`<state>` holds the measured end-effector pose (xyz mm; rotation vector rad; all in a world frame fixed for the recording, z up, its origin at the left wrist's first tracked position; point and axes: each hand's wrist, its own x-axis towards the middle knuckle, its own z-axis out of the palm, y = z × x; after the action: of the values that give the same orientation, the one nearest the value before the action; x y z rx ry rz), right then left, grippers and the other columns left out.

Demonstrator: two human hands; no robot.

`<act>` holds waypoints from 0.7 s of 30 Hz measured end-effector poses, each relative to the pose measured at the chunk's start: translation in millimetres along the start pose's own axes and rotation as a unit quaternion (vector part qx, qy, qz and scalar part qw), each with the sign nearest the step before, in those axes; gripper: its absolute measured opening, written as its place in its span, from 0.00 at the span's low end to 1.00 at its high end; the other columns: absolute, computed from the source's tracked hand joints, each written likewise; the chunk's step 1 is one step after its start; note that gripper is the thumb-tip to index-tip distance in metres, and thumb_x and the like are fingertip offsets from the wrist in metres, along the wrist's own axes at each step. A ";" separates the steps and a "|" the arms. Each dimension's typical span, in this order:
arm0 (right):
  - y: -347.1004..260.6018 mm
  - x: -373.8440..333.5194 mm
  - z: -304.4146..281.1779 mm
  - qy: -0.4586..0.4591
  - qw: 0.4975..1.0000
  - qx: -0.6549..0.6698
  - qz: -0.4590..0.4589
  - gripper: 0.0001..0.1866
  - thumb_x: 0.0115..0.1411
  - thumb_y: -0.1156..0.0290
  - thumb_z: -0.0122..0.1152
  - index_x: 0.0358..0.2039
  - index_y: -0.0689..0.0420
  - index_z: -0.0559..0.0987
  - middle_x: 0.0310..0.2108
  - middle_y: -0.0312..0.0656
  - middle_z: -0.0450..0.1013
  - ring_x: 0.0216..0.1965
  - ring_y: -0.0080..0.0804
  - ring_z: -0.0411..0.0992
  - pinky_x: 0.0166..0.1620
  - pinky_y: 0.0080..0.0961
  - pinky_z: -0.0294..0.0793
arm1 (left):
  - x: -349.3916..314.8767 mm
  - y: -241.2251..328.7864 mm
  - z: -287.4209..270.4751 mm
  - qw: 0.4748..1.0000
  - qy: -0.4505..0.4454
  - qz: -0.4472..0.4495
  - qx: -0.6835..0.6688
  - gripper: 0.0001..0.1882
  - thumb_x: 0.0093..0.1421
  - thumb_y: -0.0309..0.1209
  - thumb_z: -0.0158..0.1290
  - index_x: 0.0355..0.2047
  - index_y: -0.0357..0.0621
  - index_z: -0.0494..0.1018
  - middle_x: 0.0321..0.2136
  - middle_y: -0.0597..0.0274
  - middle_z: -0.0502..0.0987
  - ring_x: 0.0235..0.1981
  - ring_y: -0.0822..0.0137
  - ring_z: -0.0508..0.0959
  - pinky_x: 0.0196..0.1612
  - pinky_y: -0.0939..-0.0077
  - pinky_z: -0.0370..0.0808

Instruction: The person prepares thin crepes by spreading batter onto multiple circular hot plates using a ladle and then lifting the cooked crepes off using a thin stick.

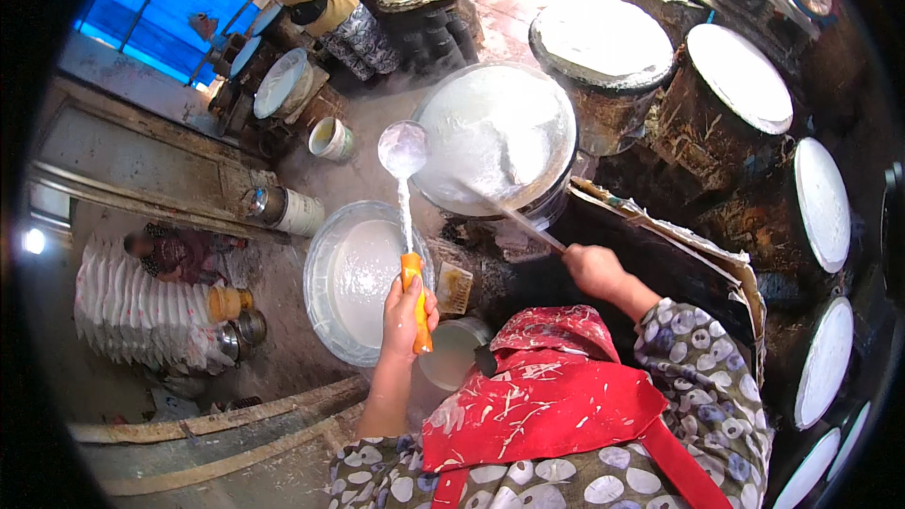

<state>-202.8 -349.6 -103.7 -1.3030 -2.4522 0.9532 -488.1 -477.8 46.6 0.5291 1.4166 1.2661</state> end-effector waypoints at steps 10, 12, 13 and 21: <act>36.5 18.7 -48.1 0.051 0.998 -0.028 -0.016 0.12 0.58 0.64 0.47 0.25 0.59 0.71 0.21 0.54 0.72 0.26 0.55 0.71 0.30 0.47 0.70 | 4.0 7.5 16.8 0.998 0.003 -0.066 -0.015 0.16 0.66 0.38 0.41 0.50 0.45 0.61 0.18 0.62 0.65 0.10 0.72 0.63 0.15 0.79 0.62; 47.8 37.9 -63.1 0.081 0.994 -0.065 0.042 0.12 0.58 0.65 0.47 0.25 0.60 0.71 0.21 0.54 0.72 0.27 0.53 0.72 0.30 0.47 0.70 | 4.4 8.7 17.8 0.996 0.001 -0.084 -0.017 0.16 0.66 0.38 0.40 0.51 0.45 0.61 0.18 0.62 0.65 0.10 0.71 0.63 0.15 0.79 0.62; 56.3 52.3 -64.8 0.102 0.993 -0.061 0.026 0.11 0.57 0.66 0.47 0.25 0.60 0.71 0.21 0.54 0.72 0.26 0.53 0.72 0.30 0.47 0.70 | 4.4 10.2 20.7 0.996 0.003 -0.086 -0.020 0.16 0.66 0.38 0.40 0.51 0.45 0.61 0.18 0.62 0.65 0.10 0.72 0.63 0.15 0.79 0.62; 38.6 160.8 -85.0 0.116 0.986 -0.121 -0.008 0.06 0.49 0.73 0.51 0.23 0.57 0.78 0.21 0.48 0.75 0.26 0.43 0.76 0.30 0.36 0.76 | 28.4 14.3 54.4 0.997 0.011 -0.074 0.000 0.17 0.65 0.39 0.42 0.50 0.45 0.63 0.17 0.64 0.63 0.11 0.74 0.62 0.15 0.81 0.60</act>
<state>-233.0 -167.5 -80.8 -1.3784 -2.4453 0.4769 -452.0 -427.4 57.3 0.4026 1.4479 1.1562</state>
